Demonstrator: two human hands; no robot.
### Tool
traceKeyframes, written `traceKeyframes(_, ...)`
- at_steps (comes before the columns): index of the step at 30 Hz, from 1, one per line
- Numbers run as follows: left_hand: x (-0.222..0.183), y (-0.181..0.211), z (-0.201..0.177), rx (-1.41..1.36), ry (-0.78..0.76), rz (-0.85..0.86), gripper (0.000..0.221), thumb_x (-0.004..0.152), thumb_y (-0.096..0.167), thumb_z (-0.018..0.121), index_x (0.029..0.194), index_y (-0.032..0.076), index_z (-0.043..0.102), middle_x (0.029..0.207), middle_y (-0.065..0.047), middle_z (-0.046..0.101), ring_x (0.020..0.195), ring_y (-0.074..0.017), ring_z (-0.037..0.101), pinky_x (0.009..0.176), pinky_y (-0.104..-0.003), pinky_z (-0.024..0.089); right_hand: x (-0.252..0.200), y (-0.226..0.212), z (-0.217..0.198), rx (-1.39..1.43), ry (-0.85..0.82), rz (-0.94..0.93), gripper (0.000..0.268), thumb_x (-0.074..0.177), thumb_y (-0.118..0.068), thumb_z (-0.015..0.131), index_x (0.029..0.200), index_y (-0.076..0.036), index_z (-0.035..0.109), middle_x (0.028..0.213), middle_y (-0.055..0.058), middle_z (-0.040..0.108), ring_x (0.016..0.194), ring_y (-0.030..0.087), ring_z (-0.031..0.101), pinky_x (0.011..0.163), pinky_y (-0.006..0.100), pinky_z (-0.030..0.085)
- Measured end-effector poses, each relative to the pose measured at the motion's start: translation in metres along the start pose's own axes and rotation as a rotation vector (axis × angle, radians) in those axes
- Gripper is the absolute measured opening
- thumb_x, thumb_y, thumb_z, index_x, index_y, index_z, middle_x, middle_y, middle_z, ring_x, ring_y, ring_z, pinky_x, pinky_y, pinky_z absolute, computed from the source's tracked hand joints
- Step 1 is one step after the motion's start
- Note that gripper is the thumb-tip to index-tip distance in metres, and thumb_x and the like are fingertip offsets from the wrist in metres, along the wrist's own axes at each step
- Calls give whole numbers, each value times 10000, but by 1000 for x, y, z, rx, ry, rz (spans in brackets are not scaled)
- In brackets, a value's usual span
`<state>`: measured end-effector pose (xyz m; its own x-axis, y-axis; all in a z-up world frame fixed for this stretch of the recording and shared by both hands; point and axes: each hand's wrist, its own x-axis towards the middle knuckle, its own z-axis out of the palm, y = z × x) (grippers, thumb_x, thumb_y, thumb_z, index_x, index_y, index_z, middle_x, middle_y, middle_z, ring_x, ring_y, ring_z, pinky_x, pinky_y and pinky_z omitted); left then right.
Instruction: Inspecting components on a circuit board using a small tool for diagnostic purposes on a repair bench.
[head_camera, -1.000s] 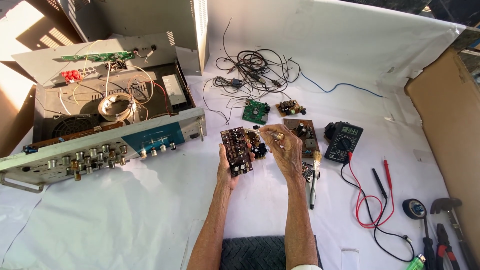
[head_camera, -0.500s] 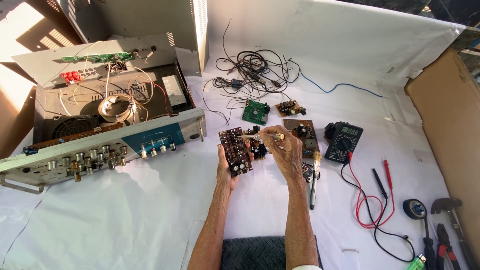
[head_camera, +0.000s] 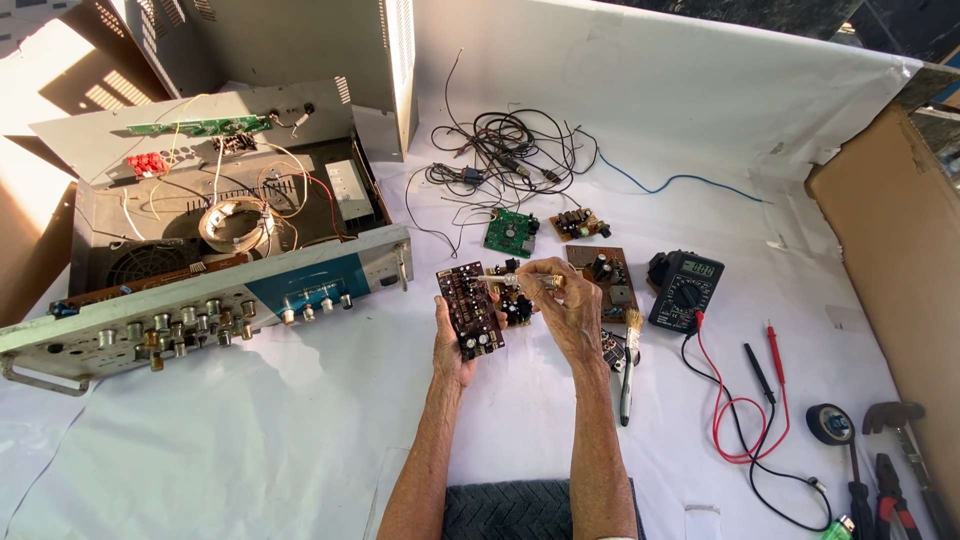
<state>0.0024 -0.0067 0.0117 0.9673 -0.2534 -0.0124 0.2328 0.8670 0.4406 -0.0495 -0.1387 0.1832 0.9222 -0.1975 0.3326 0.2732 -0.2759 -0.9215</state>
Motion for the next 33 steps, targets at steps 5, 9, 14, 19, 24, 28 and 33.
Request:
traceKeyframes(5,-4,4,7,12,-3,2,779,973,715,365,1293,59,639,1110,-207,733,867,-344,762,794,-468,655,2,4,-1,30,24,-16,129,929,-214,783,986,-99,791,834,207,713,688,197,707,601,304,626)
traceKeyframes(9,-2,2,5,14,-5,1,781,983,699,349,1304,46,633,1132,-229,724,875,-374,759,797,-482,653,2,7,-1,33,44,-13,160,876,-175,832,993,-82,773,843,174,710,644,145,671,599,287,628)
traceKeyframes(14,2,0,5,32,-47,36,776,968,718,386,1307,66,635,1127,-220,727,892,-365,760,816,-489,648,5,8,-5,35,96,-41,204,895,-228,828,989,-57,767,803,169,716,665,171,702,613,278,630)
traceKeyframes(19,-4,4,8,17,-75,49,754,981,704,397,1322,70,624,1117,-194,733,894,-323,765,819,-443,651,5,18,-8,-17,63,-28,233,977,-271,768,987,-41,736,785,182,707,659,182,710,603,270,613)
traceKeyframes(24,1,-1,1,24,-81,58,778,998,693,382,1379,45,584,1136,-220,720,910,-339,762,825,-447,649,6,17,-7,-10,28,-13,213,993,-246,755,988,-33,730,777,203,708,674,201,725,630,266,616)
traceKeyframes(28,-3,-1,0,19,-81,61,762,1006,680,390,1375,44,588,1131,-214,727,904,-325,763,825,-435,651,5,19,-4,5,-10,-3,191,1000,-218,738,991,-29,713,752,177,706,685,169,713,622,247,606)
traceKeyframes(33,-1,-4,-4,56,-44,84,711,1009,658,406,1402,89,571,1124,-206,722,870,-311,766,793,-412,655,6,24,-2,-22,-14,-12,186,1014,-217,723,1000,-32,704,760,178,706,696,164,710,621,243,603)
